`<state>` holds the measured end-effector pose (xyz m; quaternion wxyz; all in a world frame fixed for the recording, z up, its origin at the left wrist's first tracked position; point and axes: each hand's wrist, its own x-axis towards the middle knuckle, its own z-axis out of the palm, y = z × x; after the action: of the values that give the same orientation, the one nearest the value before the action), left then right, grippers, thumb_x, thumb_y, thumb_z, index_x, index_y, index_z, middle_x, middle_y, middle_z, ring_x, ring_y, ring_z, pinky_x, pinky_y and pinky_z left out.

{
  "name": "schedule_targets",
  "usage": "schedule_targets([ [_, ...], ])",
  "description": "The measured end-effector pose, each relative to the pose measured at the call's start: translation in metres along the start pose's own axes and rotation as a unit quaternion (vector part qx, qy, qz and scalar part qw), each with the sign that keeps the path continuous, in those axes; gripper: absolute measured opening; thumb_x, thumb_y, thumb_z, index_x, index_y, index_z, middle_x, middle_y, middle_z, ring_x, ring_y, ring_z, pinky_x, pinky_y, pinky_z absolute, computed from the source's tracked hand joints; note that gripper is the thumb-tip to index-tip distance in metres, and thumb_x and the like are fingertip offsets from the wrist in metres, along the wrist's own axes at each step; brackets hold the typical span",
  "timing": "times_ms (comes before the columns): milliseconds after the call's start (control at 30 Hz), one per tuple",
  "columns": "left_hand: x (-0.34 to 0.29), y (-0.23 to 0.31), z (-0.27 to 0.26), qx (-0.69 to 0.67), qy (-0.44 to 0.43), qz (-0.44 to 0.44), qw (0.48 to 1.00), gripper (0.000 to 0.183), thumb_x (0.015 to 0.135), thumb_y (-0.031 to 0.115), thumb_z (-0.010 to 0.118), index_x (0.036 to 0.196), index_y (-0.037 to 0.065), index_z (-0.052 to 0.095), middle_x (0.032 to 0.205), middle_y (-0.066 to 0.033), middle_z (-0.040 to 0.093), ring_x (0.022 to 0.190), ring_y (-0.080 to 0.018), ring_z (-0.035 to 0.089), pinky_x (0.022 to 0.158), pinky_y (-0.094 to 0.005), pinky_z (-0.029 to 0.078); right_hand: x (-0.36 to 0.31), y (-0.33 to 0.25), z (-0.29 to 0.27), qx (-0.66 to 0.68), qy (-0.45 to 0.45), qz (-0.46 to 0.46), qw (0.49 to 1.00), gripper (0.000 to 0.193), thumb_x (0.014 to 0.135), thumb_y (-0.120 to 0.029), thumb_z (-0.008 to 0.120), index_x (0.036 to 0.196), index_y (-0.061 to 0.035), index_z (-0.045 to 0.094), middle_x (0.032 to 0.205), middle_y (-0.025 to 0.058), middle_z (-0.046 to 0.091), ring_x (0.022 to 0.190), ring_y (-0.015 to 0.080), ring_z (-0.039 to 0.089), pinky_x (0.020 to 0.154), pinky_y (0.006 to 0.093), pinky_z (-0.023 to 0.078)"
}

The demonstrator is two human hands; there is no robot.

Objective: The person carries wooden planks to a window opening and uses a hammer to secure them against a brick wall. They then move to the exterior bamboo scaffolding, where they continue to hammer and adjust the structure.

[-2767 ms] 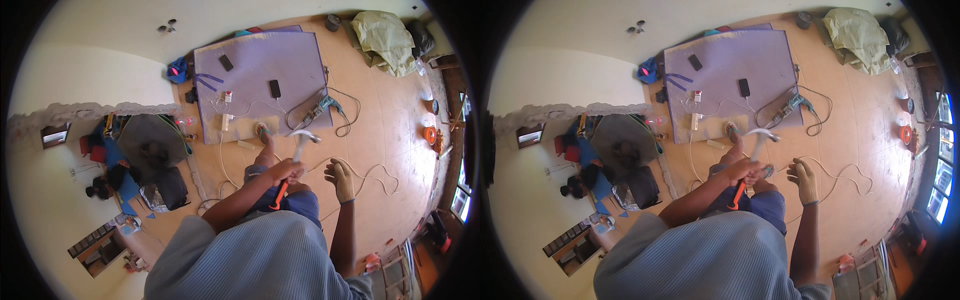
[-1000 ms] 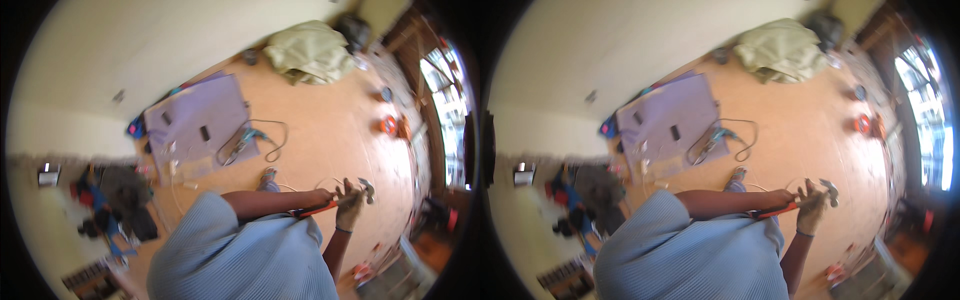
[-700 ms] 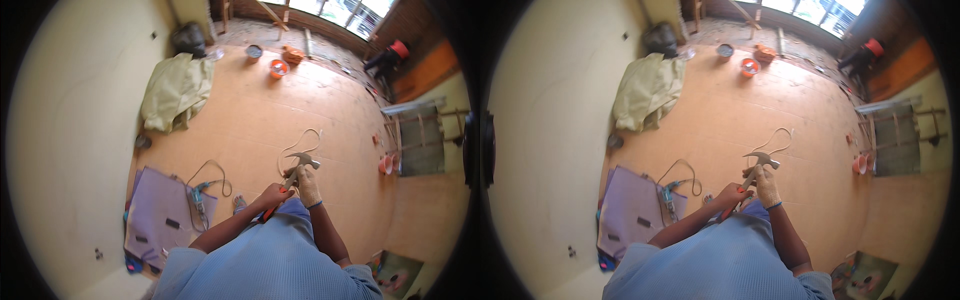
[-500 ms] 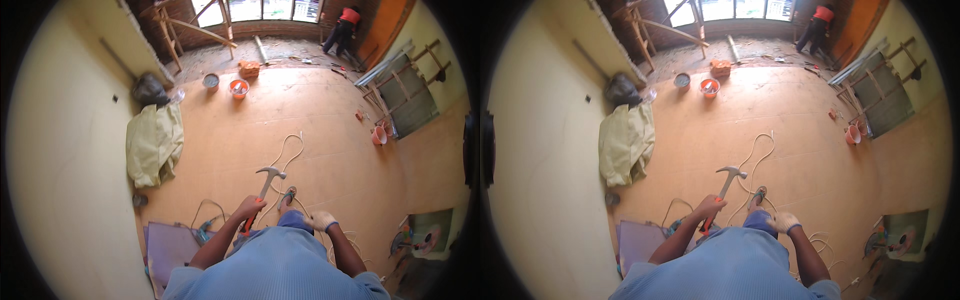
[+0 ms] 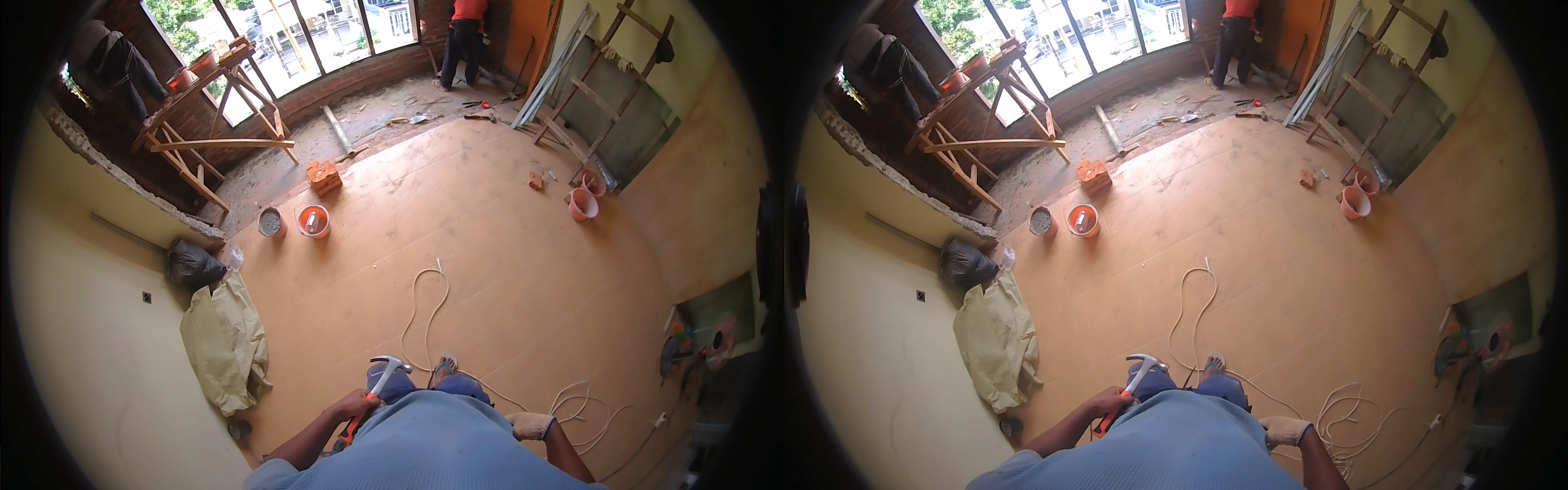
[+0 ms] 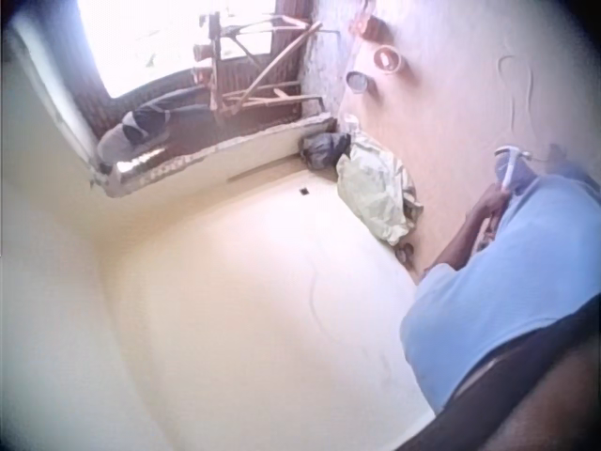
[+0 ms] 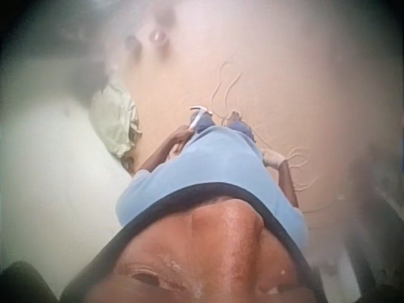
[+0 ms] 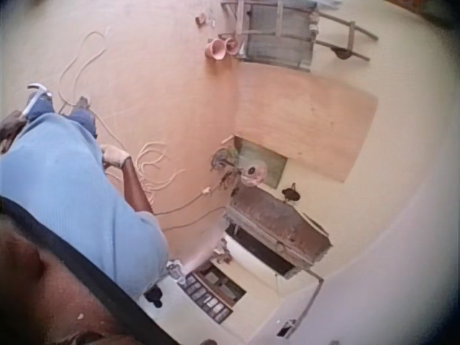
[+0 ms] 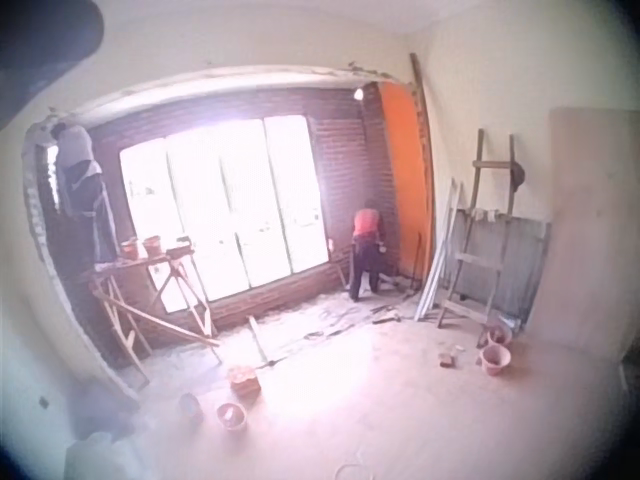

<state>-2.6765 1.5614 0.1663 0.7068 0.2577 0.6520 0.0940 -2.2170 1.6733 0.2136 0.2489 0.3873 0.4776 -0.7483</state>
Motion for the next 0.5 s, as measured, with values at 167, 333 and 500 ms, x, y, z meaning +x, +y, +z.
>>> schedule_targets([
  [167, 0.028, 0.084, -0.046, 0.010, -0.099, 0.021, 0.995, 0.037, 0.091, 0.017, 0.057, 0.123, 0.002, 0.068, 0.105, -0.0084, 0.068, 0.096, -0.0152, 0.061, 0.092, -0.0279, 0.047, 0.040, -0.005, -0.026, 0.276, 0.116, 0.040, 0.953, 0.041, 0.094, -0.028, 0.060, 0.122, 0.0011, 0.062, 0.106, 0.0098, 0.069, 0.088, 0.0200, 0.067, 0.079, 0.0301, 0.055],
  [333, 0.102, 0.142, -0.100, 0.018, -0.161, 0.047, 0.986, 0.038, 0.089, 0.017, 0.059, 0.122, 0.001, 0.068, 0.112, -0.0091, 0.069, 0.102, -0.0151, 0.062, 0.096, -0.0281, 0.047, 0.097, -0.042, -0.068, 0.287, 0.253, 0.031, 0.923, 0.044, 0.094, -0.031, 0.060, 0.122, 0.0016, 0.061, 0.108, 0.0116, 0.069, 0.091, 0.0216, 0.067, 0.081, 0.0315, 0.054],
  [500, 0.169, 0.219, -0.185, -0.022, -0.221, 0.038, 0.974, 0.033, 0.086, 0.015, 0.058, 0.113, 0.001, 0.071, 0.106, -0.0070, 0.070, 0.097, -0.0144, 0.063, 0.092, -0.0293, 0.048, 0.124, -0.129, -0.102, 0.249, 0.339, 0.048, 0.906, 0.046, 0.094, -0.035, 0.060, 0.122, 0.0021, 0.061, 0.109, 0.0134, 0.068, 0.094, 0.0232, 0.067, 0.083, 0.0329, 0.054],
])
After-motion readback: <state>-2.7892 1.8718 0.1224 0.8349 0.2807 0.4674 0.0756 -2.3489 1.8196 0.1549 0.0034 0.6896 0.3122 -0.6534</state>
